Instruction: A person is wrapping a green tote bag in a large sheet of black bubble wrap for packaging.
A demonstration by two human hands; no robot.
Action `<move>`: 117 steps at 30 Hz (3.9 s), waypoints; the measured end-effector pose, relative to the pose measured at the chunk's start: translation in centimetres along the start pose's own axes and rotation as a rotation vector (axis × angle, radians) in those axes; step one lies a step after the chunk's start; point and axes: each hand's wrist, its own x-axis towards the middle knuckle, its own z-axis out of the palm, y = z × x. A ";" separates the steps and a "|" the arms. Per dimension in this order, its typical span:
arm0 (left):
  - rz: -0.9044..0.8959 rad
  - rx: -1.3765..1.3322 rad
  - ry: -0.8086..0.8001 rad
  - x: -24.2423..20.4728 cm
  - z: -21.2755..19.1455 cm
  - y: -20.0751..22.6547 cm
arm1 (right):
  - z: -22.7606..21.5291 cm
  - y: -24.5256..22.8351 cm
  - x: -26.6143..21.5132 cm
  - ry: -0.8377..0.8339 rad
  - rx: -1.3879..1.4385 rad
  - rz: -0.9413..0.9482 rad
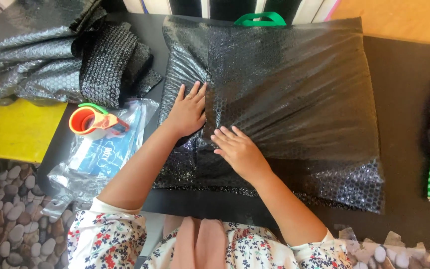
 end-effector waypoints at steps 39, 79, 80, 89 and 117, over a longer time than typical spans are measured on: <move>-0.083 -0.341 0.138 0.3 -6.1 2.9 | -20.5 -2.9 -10.9 -0.012 0.274 0.669; -1.224 -0.129 0.686 -39.3 -1.7 -2.6 | -0.8 7.6 8.8 -0.472 -0.143 0.248; -1.215 0.000 0.614 -38.2 -1.0 -1.6 | -0.6 7.7 8.7 -0.481 -0.153 0.256; -1.023 -0.133 -0.044 -25.6 -3.0 0.6 | -1.3 6.8 8.8 -0.492 -0.119 0.292; -0.324 -0.190 0.068 0.1 -2.6 6.3 | -0.3 14.7 4.8 0.527 1.060 1.072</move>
